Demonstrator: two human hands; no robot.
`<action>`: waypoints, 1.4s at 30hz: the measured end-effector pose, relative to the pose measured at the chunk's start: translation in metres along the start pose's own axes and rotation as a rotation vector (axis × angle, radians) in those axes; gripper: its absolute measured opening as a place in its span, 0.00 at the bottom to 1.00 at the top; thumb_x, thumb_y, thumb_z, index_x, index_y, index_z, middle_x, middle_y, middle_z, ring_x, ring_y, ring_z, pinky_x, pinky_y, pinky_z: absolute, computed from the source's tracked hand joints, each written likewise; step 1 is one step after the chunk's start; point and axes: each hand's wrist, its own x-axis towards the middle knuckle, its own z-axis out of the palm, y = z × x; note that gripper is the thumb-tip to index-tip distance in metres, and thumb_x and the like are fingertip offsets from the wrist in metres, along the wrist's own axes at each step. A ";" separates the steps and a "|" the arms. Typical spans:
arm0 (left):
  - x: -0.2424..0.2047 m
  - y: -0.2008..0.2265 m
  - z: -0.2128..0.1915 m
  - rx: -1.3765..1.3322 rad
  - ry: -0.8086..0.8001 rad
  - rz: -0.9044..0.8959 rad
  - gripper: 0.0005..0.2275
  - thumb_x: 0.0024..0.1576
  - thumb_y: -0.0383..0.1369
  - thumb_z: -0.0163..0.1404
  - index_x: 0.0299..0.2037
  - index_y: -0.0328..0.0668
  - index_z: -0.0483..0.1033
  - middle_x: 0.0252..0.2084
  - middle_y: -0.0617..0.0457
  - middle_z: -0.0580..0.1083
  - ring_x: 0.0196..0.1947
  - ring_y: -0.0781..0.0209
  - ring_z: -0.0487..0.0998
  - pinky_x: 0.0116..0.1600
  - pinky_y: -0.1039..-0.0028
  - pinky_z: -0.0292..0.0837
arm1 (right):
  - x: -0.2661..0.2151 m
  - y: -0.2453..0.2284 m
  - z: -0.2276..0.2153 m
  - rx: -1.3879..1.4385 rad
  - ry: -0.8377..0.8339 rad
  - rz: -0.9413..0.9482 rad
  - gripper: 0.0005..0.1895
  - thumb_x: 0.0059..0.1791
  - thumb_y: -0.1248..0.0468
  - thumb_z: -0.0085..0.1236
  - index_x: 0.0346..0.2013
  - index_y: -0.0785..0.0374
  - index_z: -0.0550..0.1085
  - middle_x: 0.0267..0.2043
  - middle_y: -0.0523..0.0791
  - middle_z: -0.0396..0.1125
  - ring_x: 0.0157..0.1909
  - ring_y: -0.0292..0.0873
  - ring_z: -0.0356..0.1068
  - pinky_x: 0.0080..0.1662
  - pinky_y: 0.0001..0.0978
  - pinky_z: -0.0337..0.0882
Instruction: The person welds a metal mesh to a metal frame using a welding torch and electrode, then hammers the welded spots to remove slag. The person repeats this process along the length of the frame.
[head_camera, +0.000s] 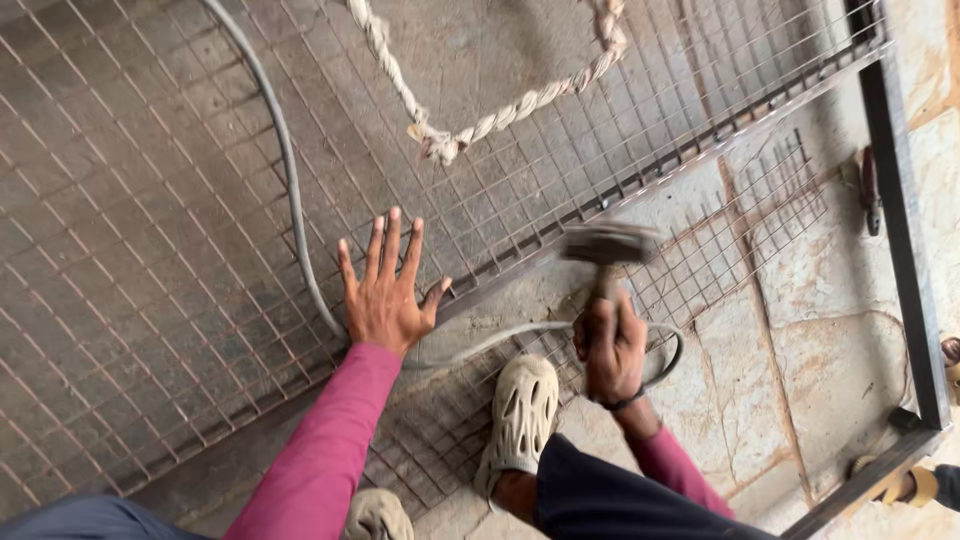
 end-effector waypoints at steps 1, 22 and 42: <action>-0.005 -0.001 0.002 -0.022 -0.003 0.002 0.36 0.61 0.64 0.24 0.78 0.65 0.33 0.81 0.57 0.35 0.80 0.55 0.40 0.77 0.42 0.23 | -0.007 0.004 0.003 0.171 0.081 -0.069 0.17 0.61 0.49 0.41 0.44 0.60 0.68 0.20 0.44 0.60 0.17 0.40 0.56 0.22 0.33 0.55; -0.006 0.001 -0.012 -0.078 0.055 0.020 0.30 0.67 0.53 0.28 0.79 0.61 0.40 0.81 0.57 0.40 0.80 0.54 0.42 0.78 0.44 0.28 | -0.007 -0.013 -0.004 0.109 0.052 0.148 0.18 0.58 0.50 0.38 0.34 0.58 0.68 0.16 0.39 0.61 0.13 0.34 0.58 0.15 0.31 0.58; -0.007 0.002 -0.011 -0.010 0.032 0.003 0.28 0.68 0.51 0.25 0.78 0.64 0.39 0.81 0.60 0.39 0.80 0.57 0.42 0.79 0.46 0.27 | -0.001 -0.023 0.010 -0.145 -0.119 0.489 0.26 0.60 0.46 0.46 0.32 0.64 0.69 0.19 0.44 0.62 0.17 0.42 0.60 0.20 0.36 0.60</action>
